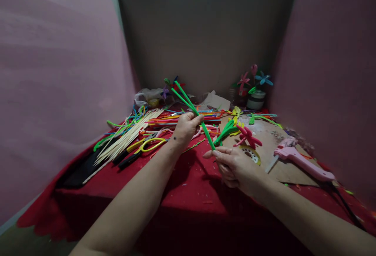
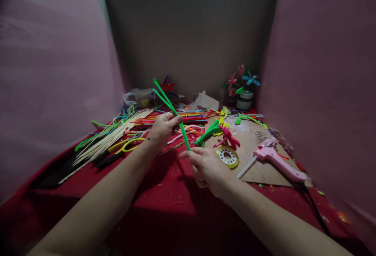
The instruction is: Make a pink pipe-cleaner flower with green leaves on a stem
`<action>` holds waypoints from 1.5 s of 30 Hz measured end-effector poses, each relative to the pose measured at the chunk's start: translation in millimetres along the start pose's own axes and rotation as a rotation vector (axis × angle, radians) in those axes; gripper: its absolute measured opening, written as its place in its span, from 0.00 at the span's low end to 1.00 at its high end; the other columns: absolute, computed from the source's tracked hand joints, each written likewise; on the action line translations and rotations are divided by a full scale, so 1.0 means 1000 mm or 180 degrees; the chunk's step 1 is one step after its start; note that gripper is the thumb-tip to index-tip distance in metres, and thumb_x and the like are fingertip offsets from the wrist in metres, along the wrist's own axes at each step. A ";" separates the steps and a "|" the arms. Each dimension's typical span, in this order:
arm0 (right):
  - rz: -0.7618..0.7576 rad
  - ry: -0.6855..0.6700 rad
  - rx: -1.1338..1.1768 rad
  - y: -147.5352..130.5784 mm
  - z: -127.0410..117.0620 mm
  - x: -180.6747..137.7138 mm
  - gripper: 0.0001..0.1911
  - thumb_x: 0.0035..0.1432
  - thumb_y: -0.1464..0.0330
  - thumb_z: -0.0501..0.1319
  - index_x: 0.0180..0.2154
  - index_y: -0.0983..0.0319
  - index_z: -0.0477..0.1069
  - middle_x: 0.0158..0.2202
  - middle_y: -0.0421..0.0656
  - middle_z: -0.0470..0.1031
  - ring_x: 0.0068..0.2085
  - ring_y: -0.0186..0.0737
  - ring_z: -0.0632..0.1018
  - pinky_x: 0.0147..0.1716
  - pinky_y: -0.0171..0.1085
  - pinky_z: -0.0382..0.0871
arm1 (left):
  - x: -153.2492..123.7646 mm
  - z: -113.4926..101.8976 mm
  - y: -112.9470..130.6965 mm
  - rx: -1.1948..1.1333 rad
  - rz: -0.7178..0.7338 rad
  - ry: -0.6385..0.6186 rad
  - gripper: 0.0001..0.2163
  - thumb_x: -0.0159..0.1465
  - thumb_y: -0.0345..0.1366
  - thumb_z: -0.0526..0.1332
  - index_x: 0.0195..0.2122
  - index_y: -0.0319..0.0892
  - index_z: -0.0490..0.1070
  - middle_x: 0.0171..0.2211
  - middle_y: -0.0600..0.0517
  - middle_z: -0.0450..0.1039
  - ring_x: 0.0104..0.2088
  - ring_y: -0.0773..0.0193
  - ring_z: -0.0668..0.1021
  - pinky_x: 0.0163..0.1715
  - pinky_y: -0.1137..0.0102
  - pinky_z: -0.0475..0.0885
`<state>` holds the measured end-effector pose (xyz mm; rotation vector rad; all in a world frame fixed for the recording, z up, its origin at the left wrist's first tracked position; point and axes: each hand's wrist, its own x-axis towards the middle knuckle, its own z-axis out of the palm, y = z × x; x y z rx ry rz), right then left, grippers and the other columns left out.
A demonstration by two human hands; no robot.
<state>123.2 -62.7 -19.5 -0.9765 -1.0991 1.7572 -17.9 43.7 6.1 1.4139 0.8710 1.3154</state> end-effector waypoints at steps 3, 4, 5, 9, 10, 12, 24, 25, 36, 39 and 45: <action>0.0089 -0.0225 -0.0334 -0.010 -0.006 -0.011 0.13 0.56 0.61 0.57 0.39 0.64 0.67 0.10 0.31 0.60 0.10 0.27 0.57 0.10 0.27 0.51 | -0.002 0.002 -0.002 -0.0124 0.0019 -0.0210 0.12 0.54 0.38 0.62 0.20 0.39 0.61 0.12 0.60 0.57 0.12 0.77 0.58 0.12 0.78 0.52; 0.0084 -0.0415 -0.0439 -0.014 -0.007 -0.013 0.13 0.56 0.61 0.57 0.39 0.63 0.66 0.14 0.35 0.67 0.13 0.30 0.66 0.13 0.29 0.59 | -0.003 0.003 -0.002 -0.0221 0.0019 -0.0315 0.13 0.54 0.38 0.62 0.20 0.39 0.61 0.12 0.60 0.57 0.12 0.77 0.58 0.13 0.78 0.53; 0.0014 -0.0556 -0.0500 -0.019 -0.008 -0.013 0.13 0.57 0.60 0.57 0.40 0.63 0.66 0.18 0.40 0.72 0.19 0.35 0.73 0.20 0.33 0.66 | -0.004 0.003 -0.002 -0.0338 0.0011 -0.0429 0.13 0.54 0.39 0.63 0.21 0.39 0.61 0.13 0.60 0.57 0.12 0.77 0.58 0.13 0.78 0.53; -0.0595 -0.0381 -0.0177 -0.035 -0.007 0.006 0.11 0.58 0.62 0.56 0.36 0.64 0.68 0.25 0.44 0.76 0.27 0.36 0.77 0.33 0.38 0.70 | -0.008 0.005 0.000 -0.0681 -0.0111 -0.0681 0.13 0.52 0.39 0.65 0.21 0.37 0.63 0.15 0.59 0.58 0.15 0.77 0.60 0.15 0.78 0.55; -0.0652 -0.0272 -0.0002 -0.037 -0.006 0.014 0.09 0.57 0.65 0.57 0.35 0.64 0.69 0.25 0.44 0.76 0.25 0.35 0.76 0.32 0.38 0.71 | -0.009 0.005 0.000 -0.0708 -0.0151 -0.0673 0.13 0.51 0.38 0.66 0.22 0.37 0.64 0.16 0.58 0.59 0.15 0.77 0.62 0.16 0.78 0.56; -0.0583 0.0062 0.0191 -0.041 -0.004 0.030 0.05 0.55 0.71 0.57 0.31 0.66 0.69 0.25 0.45 0.76 0.24 0.34 0.76 0.29 0.36 0.71 | -0.010 0.007 0.000 -0.0728 -0.0249 -0.0596 0.12 0.48 0.37 0.68 0.22 0.37 0.64 0.17 0.57 0.62 0.16 0.76 0.64 0.17 0.78 0.59; -0.1129 0.0630 -0.0014 -0.028 -0.007 0.060 0.09 0.41 0.68 0.66 0.24 0.68 0.72 0.18 0.40 0.71 0.14 0.23 0.61 0.12 0.27 0.45 | -0.001 0.006 -0.010 -0.0948 -0.0623 -0.0424 0.13 0.43 0.34 0.69 0.18 0.37 0.64 0.13 0.60 0.55 0.13 0.75 0.61 0.15 0.75 0.55; -0.1192 0.0666 -0.0076 -0.027 -0.006 0.059 0.09 0.41 0.67 0.66 0.24 0.68 0.72 0.18 0.41 0.71 0.14 0.23 0.60 0.12 0.27 0.45 | -0.001 0.006 -0.010 -0.0935 -0.0621 -0.0442 0.13 0.43 0.34 0.69 0.18 0.37 0.64 0.13 0.59 0.55 0.13 0.76 0.60 0.15 0.76 0.54; -0.1063 0.0594 0.0252 -0.032 0.000 0.053 0.07 0.41 0.69 0.64 0.22 0.66 0.69 0.14 0.36 0.67 0.12 0.23 0.59 0.10 0.26 0.44 | -0.007 0.010 0.000 -0.0830 -0.0462 -0.0380 0.14 0.47 0.36 0.67 0.17 0.37 0.61 0.13 0.58 0.58 0.14 0.77 0.60 0.14 0.77 0.51; -0.0840 0.0504 0.0466 -0.035 -0.002 0.053 0.07 0.41 0.69 0.64 0.25 0.67 0.70 0.15 0.37 0.68 0.13 0.22 0.61 0.11 0.24 0.44 | -0.008 0.009 0.002 -0.0902 -0.0445 -0.0418 0.14 0.49 0.36 0.66 0.19 0.38 0.60 0.14 0.58 0.59 0.14 0.77 0.61 0.15 0.77 0.52; -0.0769 0.0691 0.0534 -0.034 -0.003 0.053 0.06 0.41 0.70 0.62 0.25 0.67 0.69 0.13 0.36 0.67 0.11 0.23 0.60 0.10 0.24 0.44 | -0.009 0.011 0.001 -0.0786 -0.0501 -0.0248 0.15 0.51 0.38 0.66 0.18 0.39 0.59 0.11 0.60 0.57 0.11 0.77 0.59 0.12 0.77 0.51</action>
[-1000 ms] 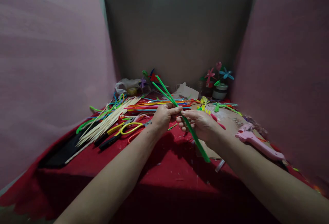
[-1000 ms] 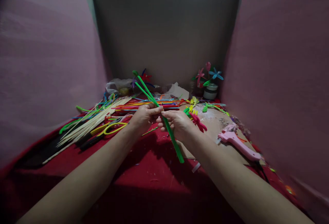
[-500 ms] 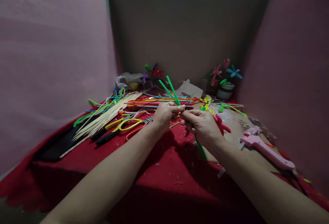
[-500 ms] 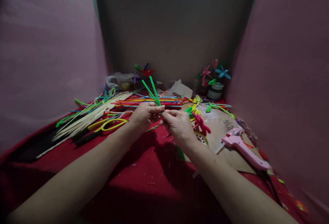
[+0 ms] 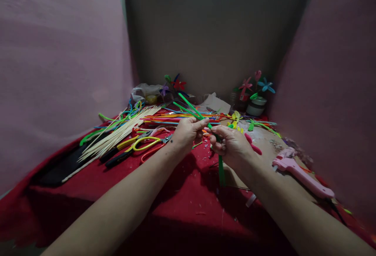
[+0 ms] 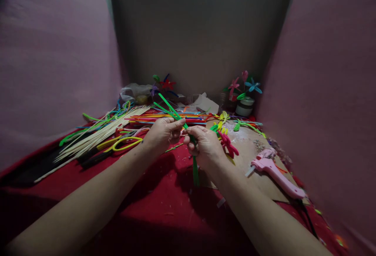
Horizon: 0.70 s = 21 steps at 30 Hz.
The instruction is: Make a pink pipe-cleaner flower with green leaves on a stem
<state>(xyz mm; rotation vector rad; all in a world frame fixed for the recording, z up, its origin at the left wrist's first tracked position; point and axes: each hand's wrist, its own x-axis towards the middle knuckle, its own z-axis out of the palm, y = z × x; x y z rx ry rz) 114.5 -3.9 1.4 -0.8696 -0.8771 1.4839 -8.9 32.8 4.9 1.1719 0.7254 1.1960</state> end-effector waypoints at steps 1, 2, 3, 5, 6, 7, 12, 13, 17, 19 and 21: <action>-0.0020 0.0016 0.0011 0.000 0.000 0.000 0.06 0.41 0.70 0.61 0.25 0.67 0.69 0.13 0.36 0.66 0.12 0.23 0.60 0.10 0.24 0.45 | 0.000 0.000 0.000 0.0037 0.0001 -0.0013 0.15 0.51 0.38 0.66 0.19 0.39 0.60 0.11 0.59 0.58 0.11 0.77 0.59 0.12 0.77 0.52; -0.0027 0.0035 0.0025 0.001 0.000 0.000 0.05 0.41 0.70 0.61 0.24 0.67 0.69 0.13 0.36 0.66 0.12 0.23 0.60 0.10 0.24 0.45 | -0.001 0.000 0.001 0.0070 0.0013 -0.0030 0.14 0.51 0.38 0.66 0.19 0.38 0.61 0.12 0.59 0.59 0.12 0.77 0.60 0.12 0.77 0.52; -0.0025 0.0056 0.0044 0.001 0.001 0.000 0.05 0.41 0.71 0.61 0.24 0.67 0.69 0.13 0.36 0.66 0.12 0.23 0.60 0.09 0.24 0.45 | -0.003 0.001 0.002 0.0104 0.0041 -0.0040 0.14 0.51 0.38 0.66 0.19 0.38 0.61 0.12 0.58 0.60 0.12 0.76 0.61 0.13 0.77 0.53; 0.0006 0.0100 0.0086 0.001 0.001 0.000 0.05 0.41 0.71 0.60 0.23 0.67 0.69 0.13 0.35 0.66 0.12 0.22 0.60 0.09 0.24 0.44 | -0.007 0.003 0.004 0.0195 0.0098 -0.0009 0.14 0.51 0.39 0.65 0.19 0.37 0.63 0.12 0.58 0.61 0.12 0.77 0.61 0.13 0.77 0.53; 0.0020 0.0128 0.0115 0.000 0.001 0.000 0.05 0.41 0.71 0.60 0.23 0.67 0.69 0.13 0.35 0.65 0.12 0.22 0.59 0.09 0.24 0.44 | -0.009 0.004 0.006 0.0246 0.0104 0.0013 0.14 0.52 0.40 0.65 0.19 0.37 0.63 0.12 0.58 0.61 0.11 0.77 0.61 0.12 0.77 0.53; 0.0030 0.0156 0.0154 0.000 0.002 0.000 0.05 0.41 0.71 0.60 0.23 0.67 0.69 0.12 0.35 0.65 0.12 0.22 0.59 0.09 0.24 0.44 | -0.011 0.005 0.007 0.0284 0.0101 0.0030 0.14 0.52 0.41 0.64 0.18 0.37 0.64 0.12 0.57 0.62 0.11 0.76 0.62 0.12 0.77 0.53; 0.0088 0.0074 0.0284 -0.003 0.001 -0.002 0.04 0.41 0.72 0.59 0.22 0.68 0.69 0.12 0.36 0.65 0.12 0.22 0.59 0.09 0.23 0.44 | -0.015 0.011 0.010 0.0413 0.0346 0.0216 0.13 0.54 0.40 0.61 0.18 0.37 0.64 0.12 0.57 0.62 0.11 0.75 0.64 0.12 0.77 0.54; 0.0085 0.0035 0.0290 -0.003 0.001 -0.002 0.04 0.41 0.72 0.59 0.22 0.68 0.70 0.13 0.36 0.65 0.12 0.22 0.59 0.09 0.23 0.44 | -0.014 0.011 0.010 0.0394 0.0342 0.0261 0.14 0.54 0.41 0.61 0.19 0.38 0.63 0.12 0.58 0.61 0.11 0.75 0.63 0.11 0.77 0.53; 0.0034 0.0072 0.0261 -0.003 0.002 -0.004 0.03 0.41 0.72 0.60 0.22 0.67 0.69 0.13 0.36 0.66 0.12 0.22 0.59 0.09 0.23 0.46 | -0.009 0.007 0.007 0.0135 0.0109 0.0110 0.12 0.52 0.40 0.64 0.22 0.38 0.63 0.16 0.57 0.65 0.12 0.75 0.64 0.12 0.78 0.56; 0.0052 0.0125 0.0244 -0.003 0.002 -0.005 0.03 0.41 0.72 0.59 0.21 0.66 0.67 0.12 0.36 0.66 0.12 0.23 0.59 0.09 0.23 0.46 | -0.008 0.005 0.006 0.0102 0.0094 0.0022 0.11 0.51 0.37 0.65 0.23 0.38 0.64 0.16 0.56 0.66 0.13 0.75 0.65 0.13 0.78 0.56; 0.0027 0.0192 0.0232 -0.003 0.003 -0.006 0.04 0.42 0.72 0.59 0.20 0.65 0.65 0.12 0.36 0.66 0.12 0.23 0.59 0.10 0.23 0.46 | -0.007 0.004 0.005 0.0101 0.0086 -0.0045 0.11 0.51 0.37 0.65 0.21 0.37 0.64 0.15 0.56 0.65 0.13 0.76 0.64 0.13 0.78 0.56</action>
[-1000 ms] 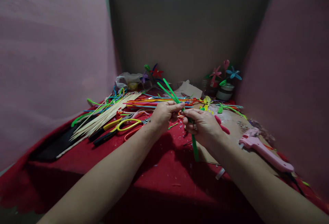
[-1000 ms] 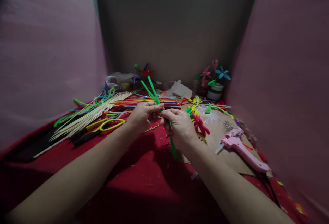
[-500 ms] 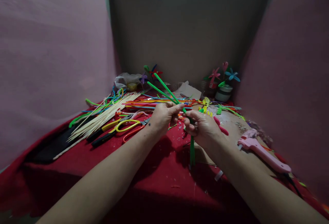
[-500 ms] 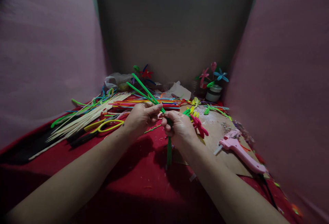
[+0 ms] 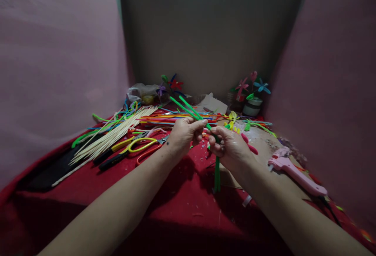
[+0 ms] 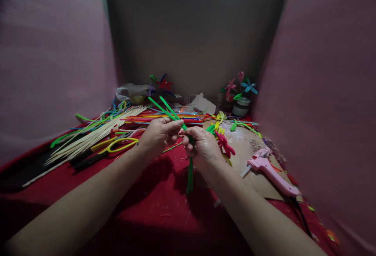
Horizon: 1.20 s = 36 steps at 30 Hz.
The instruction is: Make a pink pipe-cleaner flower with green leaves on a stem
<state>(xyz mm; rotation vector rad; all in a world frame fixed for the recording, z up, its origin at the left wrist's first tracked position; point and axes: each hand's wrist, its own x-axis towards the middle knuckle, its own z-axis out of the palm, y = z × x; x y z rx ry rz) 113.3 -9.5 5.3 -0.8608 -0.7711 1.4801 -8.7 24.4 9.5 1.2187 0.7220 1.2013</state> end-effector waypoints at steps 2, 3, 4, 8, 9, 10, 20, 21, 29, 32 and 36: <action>-0.0044 0.0052 -0.0006 0.000 0.000 0.000 0.04 0.42 0.72 0.59 0.20 0.64 0.64 0.12 0.36 0.65 0.12 0.23 0.59 0.10 0.24 0.45 | -0.001 -0.001 0.000 -0.0005 -0.0004 -0.0039 0.13 0.51 0.37 0.65 0.19 0.37 0.63 0.13 0.57 0.62 0.12 0.76 0.63 0.13 0.78 0.55; -0.0042 0.0078 -0.0003 0.000 0.000 0.000 0.04 0.42 0.72 0.58 0.20 0.64 0.64 0.12 0.36 0.65 0.12 0.23 0.59 0.10 0.24 0.45 | -0.001 0.000 0.000 0.0018 0.0014 -0.0049 0.13 0.51 0.37 0.66 0.19 0.37 0.64 0.13 0.57 0.62 0.12 0.76 0.63 0.13 0.78 0.55; -0.0020 0.0100 0.0009 -0.001 0.000 -0.001 0.04 0.42 0.72 0.58 0.20 0.64 0.64 0.12 0.36 0.65 0.12 0.23 0.59 0.10 0.24 0.45 | -0.002 0.000 0.000 0.0070 0.0059 -0.0047 0.12 0.51 0.38 0.65 0.19 0.37 0.64 0.13 0.57 0.62 0.13 0.76 0.64 0.13 0.78 0.55; 0.0103 0.0137 0.0087 -0.004 0.000 -0.001 0.04 0.44 0.72 0.57 0.20 0.64 0.63 0.12 0.35 0.64 0.12 0.23 0.58 0.09 0.25 0.45 | -0.005 0.004 0.003 0.0483 0.0408 0.0005 0.10 0.52 0.36 0.64 0.19 0.36 0.69 0.12 0.57 0.63 0.13 0.75 0.63 0.13 0.77 0.55; 0.0117 0.0141 0.0107 -0.005 -0.001 0.000 0.04 0.44 0.73 0.56 0.20 0.64 0.63 0.12 0.35 0.64 0.12 0.23 0.58 0.09 0.25 0.45 | -0.006 0.005 0.004 0.0576 0.0477 -0.0016 0.08 0.52 0.35 0.63 0.21 0.36 0.71 0.12 0.57 0.63 0.13 0.75 0.63 0.14 0.77 0.55; 0.0123 0.0142 0.0131 -0.006 -0.001 0.000 0.04 0.44 0.73 0.55 0.20 0.64 0.64 0.12 0.35 0.64 0.12 0.23 0.58 0.09 0.25 0.45 | -0.006 0.006 0.005 0.0658 0.0515 -0.0063 0.06 0.52 0.34 0.63 0.23 0.36 0.73 0.13 0.56 0.65 0.14 0.75 0.64 0.14 0.77 0.56; 0.0287 -0.0342 0.0165 -0.012 -0.009 -0.004 0.01 0.42 0.75 0.58 0.23 0.67 0.68 0.16 0.38 0.67 0.14 0.23 0.61 0.10 0.23 0.47 | -0.003 -0.001 0.008 0.1763 0.1356 -0.0242 0.04 0.53 0.31 0.62 0.29 0.43 0.78 0.26 0.53 0.71 0.27 0.69 0.71 0.27 0.76 0.65; 0.0303 -0.0450 0.0197 -0.013 -0.010 -0.005 0.02 0.41 0.75 0.59 0.23 0.67 0.68 0.16 0.39 0.68 0.15 0.23 0.62 0.11 0.23 0.48 | -0.003 -0.002 0.010 0.1840 0.1510 -0.0226 0.04 0.54 0.31 0.62 0.28 0.43 0.78 0.27 0.53 0.70 0.28 0.69 0.72 0.28 0.76 0.65; 0.0314 -0.0492 0.0203 -0.017 -0.009 -0.005 0.02 0.40 0.76 0.60 0.23 0.68 0.69 0.15 0.40 0.69 0.13 0.22 0.61 0.11 0.22 0.48 | -0.009 -0.008 0.019 0.3065 0.2516 -0.0149 0.06 0.58 0.36 0.60 0.32 0.46 0.77 0.26 0.54 0.63 0.27 0.69 0.67 0.26 0.74 0.62; 0.0354 -0.0503 0.0198 -0.015 -0.011 -0.004 0.02 0.40 0.76 0.60 0.23 0.68 0.69 0.14 0.40 0.69 0.13 0.22 0.62 0.11 0.22 0.48 | -0.011 -0.010 0.018 0.3759 0.2947 0.0084 0.08 0.61 0.36 0.57 0.34 0.45 0.76 0.26 0.53 0.63 0.27 0.69 0.67 0.24 0.74 0.60; 0.0372 -0.0681 0.0071 -0.015 -0.011 -0.005 0.02 0.39 0.75 0.61 0.21 0.68 0.69 0.14 0.39 0.69 0.13 0.22 0.61 0.10 0.23 0.45 | -0.019 -0.011 0.027 0.4726 0.3664 -0.0094 0.09 0.63 0.35 0.54 0.34 0.44 0.74 0.30 0.51 0.67 0.31 0.66 0.67 0.30 0.72 0.62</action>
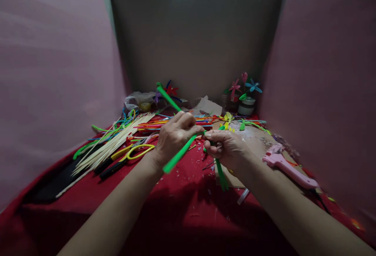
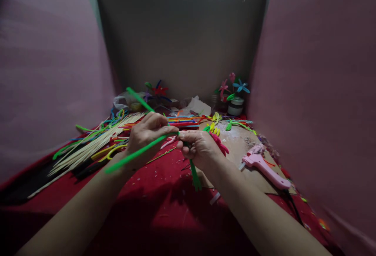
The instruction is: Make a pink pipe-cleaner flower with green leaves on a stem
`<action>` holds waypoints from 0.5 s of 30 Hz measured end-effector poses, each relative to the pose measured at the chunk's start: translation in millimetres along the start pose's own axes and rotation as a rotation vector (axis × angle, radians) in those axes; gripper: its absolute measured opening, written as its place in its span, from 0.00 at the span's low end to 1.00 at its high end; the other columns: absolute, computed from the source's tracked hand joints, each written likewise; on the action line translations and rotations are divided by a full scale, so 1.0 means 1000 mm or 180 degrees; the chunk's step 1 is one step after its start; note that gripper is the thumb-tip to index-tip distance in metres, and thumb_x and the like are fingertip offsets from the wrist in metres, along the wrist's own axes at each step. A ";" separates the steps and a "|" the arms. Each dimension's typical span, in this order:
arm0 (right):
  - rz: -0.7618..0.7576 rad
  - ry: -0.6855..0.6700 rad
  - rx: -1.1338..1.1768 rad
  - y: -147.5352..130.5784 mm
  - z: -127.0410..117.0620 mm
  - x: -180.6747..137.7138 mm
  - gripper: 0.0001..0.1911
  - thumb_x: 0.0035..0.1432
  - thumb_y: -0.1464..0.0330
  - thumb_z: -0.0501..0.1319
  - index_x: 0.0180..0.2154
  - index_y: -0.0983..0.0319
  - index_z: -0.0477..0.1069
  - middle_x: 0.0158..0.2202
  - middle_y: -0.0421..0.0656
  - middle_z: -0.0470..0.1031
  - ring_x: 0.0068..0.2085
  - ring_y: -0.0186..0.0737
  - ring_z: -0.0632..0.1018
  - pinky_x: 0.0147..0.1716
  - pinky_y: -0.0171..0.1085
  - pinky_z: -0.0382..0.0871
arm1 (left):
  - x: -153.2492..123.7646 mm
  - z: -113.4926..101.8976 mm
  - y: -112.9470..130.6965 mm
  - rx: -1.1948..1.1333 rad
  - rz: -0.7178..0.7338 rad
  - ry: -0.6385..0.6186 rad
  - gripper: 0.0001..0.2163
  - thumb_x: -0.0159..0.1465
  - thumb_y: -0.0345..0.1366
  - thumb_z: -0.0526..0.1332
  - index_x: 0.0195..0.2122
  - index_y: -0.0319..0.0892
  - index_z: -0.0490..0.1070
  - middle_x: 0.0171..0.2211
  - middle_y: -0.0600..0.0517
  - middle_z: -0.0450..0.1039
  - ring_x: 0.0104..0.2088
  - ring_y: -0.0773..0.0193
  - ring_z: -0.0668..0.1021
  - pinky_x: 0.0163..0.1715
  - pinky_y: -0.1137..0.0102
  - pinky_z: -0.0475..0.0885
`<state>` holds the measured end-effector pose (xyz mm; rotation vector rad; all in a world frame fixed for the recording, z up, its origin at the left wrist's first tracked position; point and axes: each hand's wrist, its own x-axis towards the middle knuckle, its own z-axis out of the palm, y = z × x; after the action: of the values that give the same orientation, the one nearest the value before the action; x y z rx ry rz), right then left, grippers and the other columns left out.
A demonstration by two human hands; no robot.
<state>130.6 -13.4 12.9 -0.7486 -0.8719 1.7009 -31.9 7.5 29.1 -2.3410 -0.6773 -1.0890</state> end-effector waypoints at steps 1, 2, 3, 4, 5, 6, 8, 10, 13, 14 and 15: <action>-0.0024 -0.0023 -0.0076 0.000 0.001 -0.001 0.02 0.39 0.75 0.61 0.20 0.67 0.69 0.14 0.39 0.69 0.12 0.22 0.61 0.10 0.23 0.44 | 0.001 -0.005 0.001 0.0157 0.0225 -0.0099 0.09 0.63 0.34 0.54 0.34 0.43 0.74 0.31 0.50 0.69 0.32 0.65 0.67 0.32 0.71 0.63; -0.0047 -0.0048 -0.0153 0.000 0.002 -0.002 0.02 0.39 0.74 0.61 0.20 0.67 0.68 0.14 0.39 0.69 0.12 0.23 0.61 0.10 0.24 0.44 | 0.002 -0.010 0.001 0.0274 0.0402 -0.0222 0.09 0.63 0.35 0.54 0.35 0.43 0.73 0.33 0.49 0.70 0.32 0.65 0.67 0.34 0.70 0.63; -0.0073 -0.0077 -0.0216 0.000 0.003 -0.003 0.02 0.39 0.74 0.61 0.20 0.67 0.68 0.13 0.39 0.69 0.12 0.23 0.61 0.10 0.25 0.43 | 0.003 -0.015 0.002 0.0355 0.0527 -0.0351 0.09 0.63 0.35 0.53 0.35 0.42 0.73 0.34 0.49 0.71 0.33 0.64 0.67 0.35 0.69 0.63; -0.0090 -0.0109 -0.0263 -0.001 0.005 -0.004 0.02 0.38 0.74 0.61 0.19 0.66 0.68 0.13 0.39 0.69 0.12 0.24 0.61 0.10 0.25 0.42 | 0.004 -0.020 0.003 0.0405 0.0607 -0.0473 0.09 0.63 0.35 0.53 0.36 0.41 0.72 0.34 0.49 0.72 0.33 0.64 0.67 0.36 0.68 0.63; -0.0094 -0.0134 -0.0294 -0.001 0.006 -0.006 0.02 0.38 0.74 0.61 0.19 0.66 0.68 0.13 0.39 0.68 0.12 0.24 0.61 0.10 0.26 0.42 | 0.006 -0.025 0.004 0.0428 0.0659 -0.0572 0.09 0.64 0.35 0.52 0.36 0.41 0.72 0.34 0.48 0.72 0.34 0.63 0.68 0.36 0.67 0.63; -0.0071 -0.0158 -0.0312 -0.002 0.008 -0.007 0.03 0.38 0.74 0.61 0.19 0.66 0.67 0.13 0.38 0.68 0.12 0.24 0.61 0.11 0.26 0.41 | 0.007 -0.029 0.004 0.0419 0.0698 -0.0658 0.10 0.64 0.36 0.52 0.36 0.41 0.71 0.33 0.48 0.73 0.35 0.62 0.68 0.37 0.67 0.63; 0.0018 -0.0201 -0.0316 -0.003 0.010 -0.011 0.04 0.38 0.73 0.62 0.19 0.66 0.66 0.12 0.38 0.68 0.12 0.24 0.60 0.11 0.27 0.41 | 0.010 -0.037 0.005 0.0303 0.0734 -0.0830 0.10 0.65 0.36 0.51 0.37 0.42 0.71 0.32 0.49 0.73 0.36 0.62 0.69 0.38 0.66 0.62; 0.0104 -0.0239 -0.0305 -0.005 0.012 -0.014 0.05 0.38 0.73 0.62 0.19 0.65 0.65 0.12 0.37 0.67 0.12 0.23 0.58 0.11 0.27 0.40 | 0.012 -0.044 0.004 0.0115 0.0704 -0.0946 0.10 0.65 0.35 0.50 0.38 0.42 0.71 0.32 0.50 0.74 0.35 0.64 0.70 0.37 0.67 0.62; 0.0119 -0.0285 -0.0282 -0.007 0.015 -0.020 0.06 0.38 0.73 0.62 0.18 0.64 0.64 0.11 0.35 0.64 0.11 0.22 0.55 0.12 0.28 0.38 | 0.013 -0.049 0.005 -0.0145 0.0669 -0.0999 0.10 0.65 0.32 0.50 0.38 0.42 0.71 0.32 0.50 0.74 0.32 0.65 0.70 0.35 0.69 0.63; 0.0111 -0.0299 -0.0291 -0.007 0.016 -0.022 0.06 0.38 0.73 0.61 0.18 0.64 0.63 0.10 0.34 0.63 0.11 0.22 0.54 0.12 0.28 0.38 | 0.012 -0.050 0.007 -0.0207 0.0648 -0.0957 0.10 0.65 0.32 0.50 0.38 0.41 0.71 0.33 0.49 0.74 0.32 0.65 0.70 0.34 0.69 0.63; 0.0097 -0.0312 -0.0304 -0.008 0.017 -0.024 0.06 0.38 0.73 0.61 0.18 0.63 0.63 0.10 0.34 0.63 0.12 0.22 0.53 0.13 0.28 0.38 | 0.011 -0.050 0.009 -0.0250 0.0619 -0.0906 0.10 0.65 0.31 0.50 0.39 0.41 0.70 0.32 0.49 0.73 0.32 0.65 0.70 0.34 0.69 0.64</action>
<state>126.9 -38.4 30.6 -0.7505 -1.0201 1.7445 -49.1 -26.7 64.8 -2.5950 -0.4976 -0.7175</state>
